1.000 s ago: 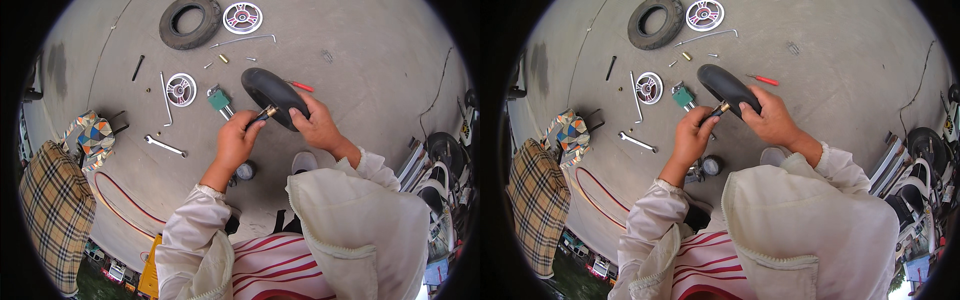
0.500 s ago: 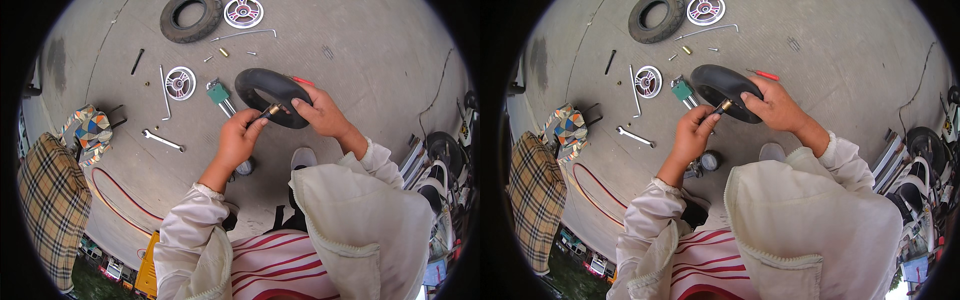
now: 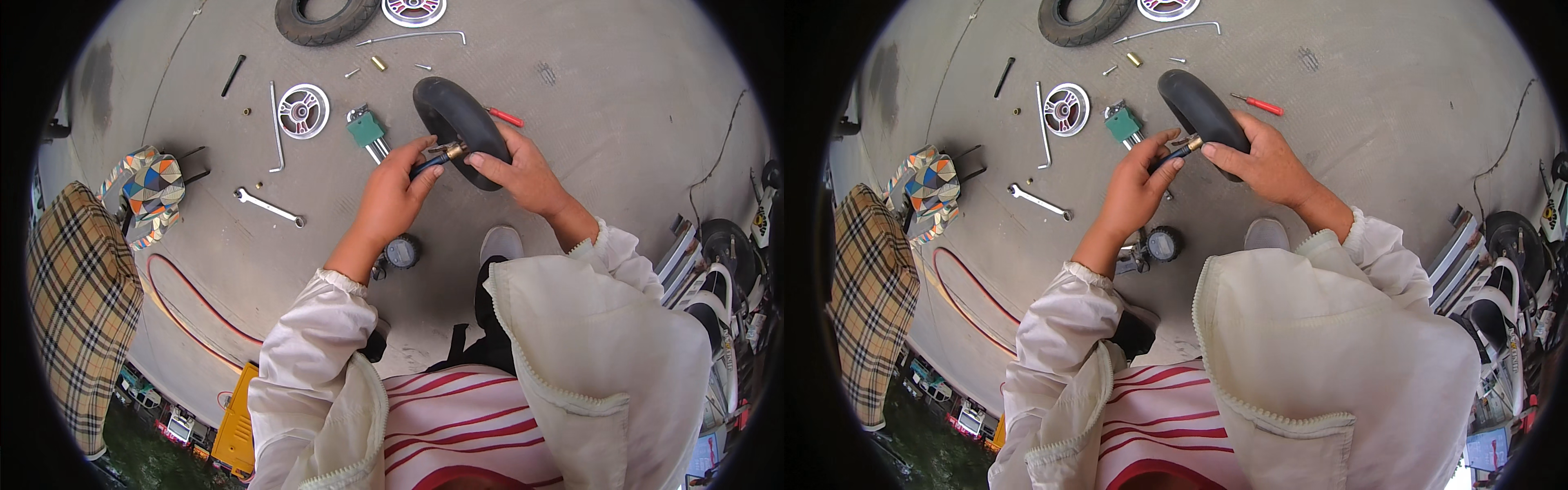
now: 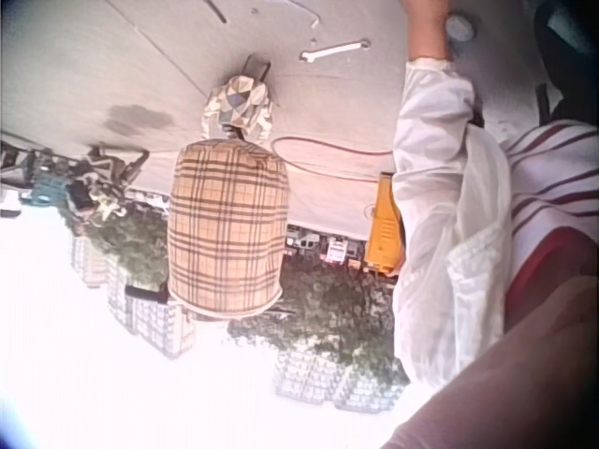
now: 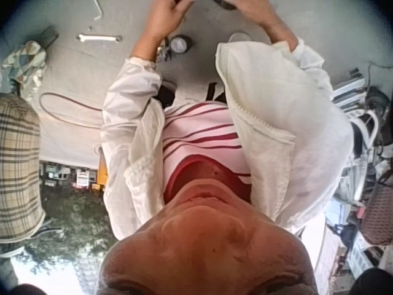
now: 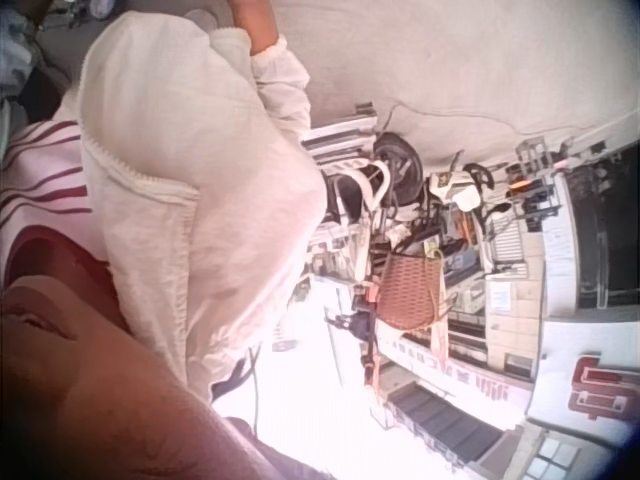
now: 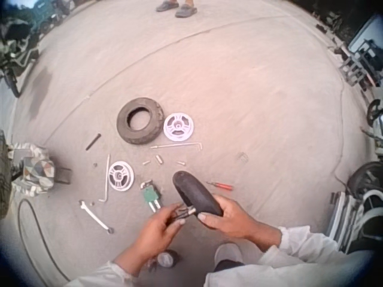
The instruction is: The person applies glue to a small puncture on a black rubber tire, inserts a metal valve stem, and presses it into place. They then move outside and use a hand pump to inflate the tire.
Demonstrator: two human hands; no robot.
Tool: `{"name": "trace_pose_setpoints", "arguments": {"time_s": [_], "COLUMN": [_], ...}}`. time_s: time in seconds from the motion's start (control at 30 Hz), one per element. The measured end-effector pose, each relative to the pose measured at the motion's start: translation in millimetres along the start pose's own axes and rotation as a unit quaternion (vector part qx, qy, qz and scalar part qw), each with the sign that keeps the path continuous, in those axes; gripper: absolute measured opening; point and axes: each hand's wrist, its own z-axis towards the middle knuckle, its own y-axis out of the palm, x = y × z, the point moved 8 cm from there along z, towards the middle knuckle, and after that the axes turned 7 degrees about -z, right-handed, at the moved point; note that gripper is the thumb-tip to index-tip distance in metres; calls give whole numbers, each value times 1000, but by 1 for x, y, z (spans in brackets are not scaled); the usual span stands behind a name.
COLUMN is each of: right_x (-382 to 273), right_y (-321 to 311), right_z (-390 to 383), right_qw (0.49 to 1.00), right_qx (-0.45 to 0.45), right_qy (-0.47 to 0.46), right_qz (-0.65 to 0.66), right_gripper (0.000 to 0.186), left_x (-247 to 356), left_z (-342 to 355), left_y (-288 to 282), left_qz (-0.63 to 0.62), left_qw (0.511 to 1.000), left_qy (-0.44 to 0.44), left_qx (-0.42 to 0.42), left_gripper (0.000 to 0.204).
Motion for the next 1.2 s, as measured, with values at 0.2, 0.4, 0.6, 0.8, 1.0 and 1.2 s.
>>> {"name": "trace_pose_setpoints", "arguments": {"time_s": [0.2, 0.4, 0.6, 0.8, 1.0, 1.2], "right_x": [5, 18, 11, 23, 22, 22], "right_y": [-5, -10, -8, -16, -14, -16], "right_z": [1, 8, 9, 10, 10, 9], "right_qw": [1000, 996, 997, 994, 992, 993], "right_qx": [14, 66, 52, 63, 63, 52], "right_qy": [28, 47, 50, 68, 67, 61], "right_qz": [-6, 23, 41, 58, 88, 82], "right_gripper": [37, 36, 35, 35, 35, 36], "left_x": [-13, -139, -167, -171, -170, -172], "left_z": [-19, -130, -187, -183, -183, -173], "left_y": [-29, -50, -24, -19, -22, -41], "left_qz": [39, 238, 421, 445, 436, 436], "left_qw": [995, 952, 889, 877, 892, 888], "left_qy": [83, -176, -142, -150, -104, -142], "left_qx": [37, -76, -106, -100, -59, -43], "left_gripper": [36, 41, 66, 55, 55, 54]}}
